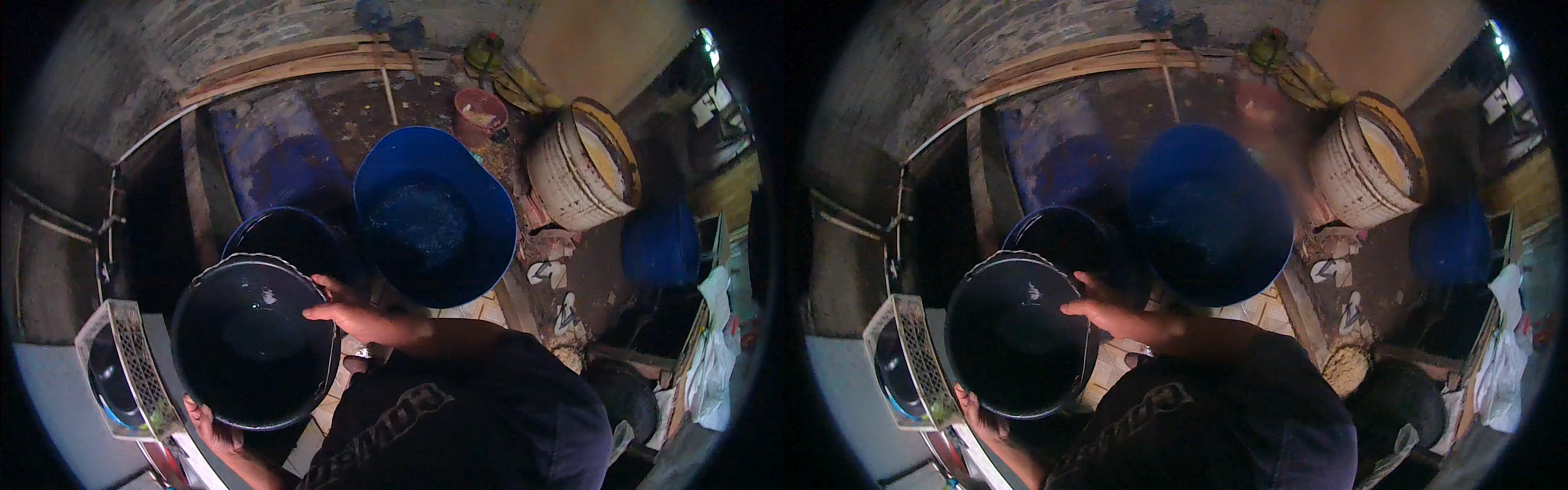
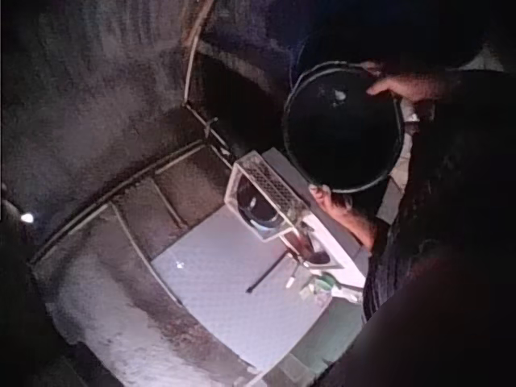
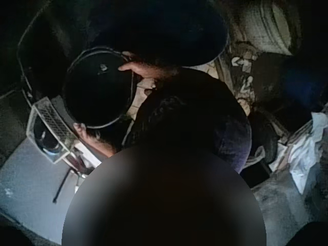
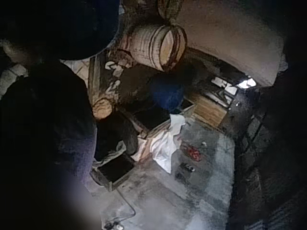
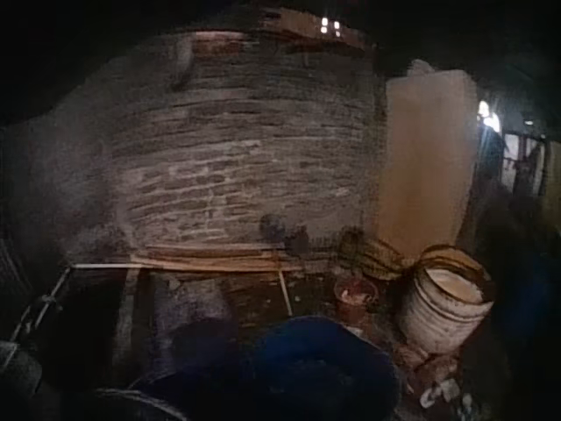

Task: The person scoops water from a well into a bucket, then uses a blue scoop to transfer grains from a large container into a woven tray. The person repeatedly scoops and pours the grains.

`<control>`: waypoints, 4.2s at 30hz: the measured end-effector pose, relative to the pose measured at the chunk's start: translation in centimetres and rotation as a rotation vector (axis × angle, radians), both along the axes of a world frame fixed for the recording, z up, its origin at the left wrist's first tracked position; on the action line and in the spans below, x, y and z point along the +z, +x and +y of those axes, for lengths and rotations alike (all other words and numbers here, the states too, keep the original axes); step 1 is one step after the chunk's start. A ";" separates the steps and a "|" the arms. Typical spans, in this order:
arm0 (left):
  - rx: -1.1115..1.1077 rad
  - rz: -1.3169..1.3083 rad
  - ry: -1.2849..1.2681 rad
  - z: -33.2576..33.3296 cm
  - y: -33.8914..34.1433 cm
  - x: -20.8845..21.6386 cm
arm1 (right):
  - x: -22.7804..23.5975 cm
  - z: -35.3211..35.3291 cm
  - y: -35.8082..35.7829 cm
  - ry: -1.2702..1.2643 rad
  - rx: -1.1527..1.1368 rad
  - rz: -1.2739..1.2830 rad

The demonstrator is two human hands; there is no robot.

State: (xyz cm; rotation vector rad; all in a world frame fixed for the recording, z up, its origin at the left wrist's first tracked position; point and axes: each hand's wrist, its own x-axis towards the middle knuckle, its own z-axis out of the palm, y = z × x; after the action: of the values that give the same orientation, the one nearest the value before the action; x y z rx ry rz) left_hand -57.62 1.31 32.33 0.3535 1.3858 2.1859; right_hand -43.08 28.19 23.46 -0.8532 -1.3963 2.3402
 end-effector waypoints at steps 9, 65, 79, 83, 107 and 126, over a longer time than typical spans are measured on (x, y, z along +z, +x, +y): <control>0.197 -0.016 -0.131 -11.7 0.1 -3.0 | 2.7 -8.0 -5.9 0.073 0.073 -0.045; 1.525 0.032 -2.229 -40.2 -10.3 -19.5 | -5.6 -4.3 -58.3 1.041 -0.360 -0.073; 1.145 -0.013 -2.780 -45.4 -7.4 -24.7 | -21.6 -9.6 -72.3 1.202 0.259 -0.326; 1.122 0.011 -2.807 -42.8 -8.1 -22.4 | -24.9 -10.9 -73.0 1.248 0.253 -0.326; 1.023 0.233 -2.836 -41.3 -10.9 -20.1 | -40.6 -16.2 -72.5 1.691 -0.029 -0.027; 1.058 0.055 -2.738 -39.5 -10.6 -20.0 | -18.3 -11.1 -67.0 -0.401 -0.121 -0.036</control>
State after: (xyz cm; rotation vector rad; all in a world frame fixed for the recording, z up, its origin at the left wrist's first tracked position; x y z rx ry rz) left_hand -68.25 -38.20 12.29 -1.3862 2.9738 -1.0481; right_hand -110.11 17.08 5.19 -1.0548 -0.8660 2.5582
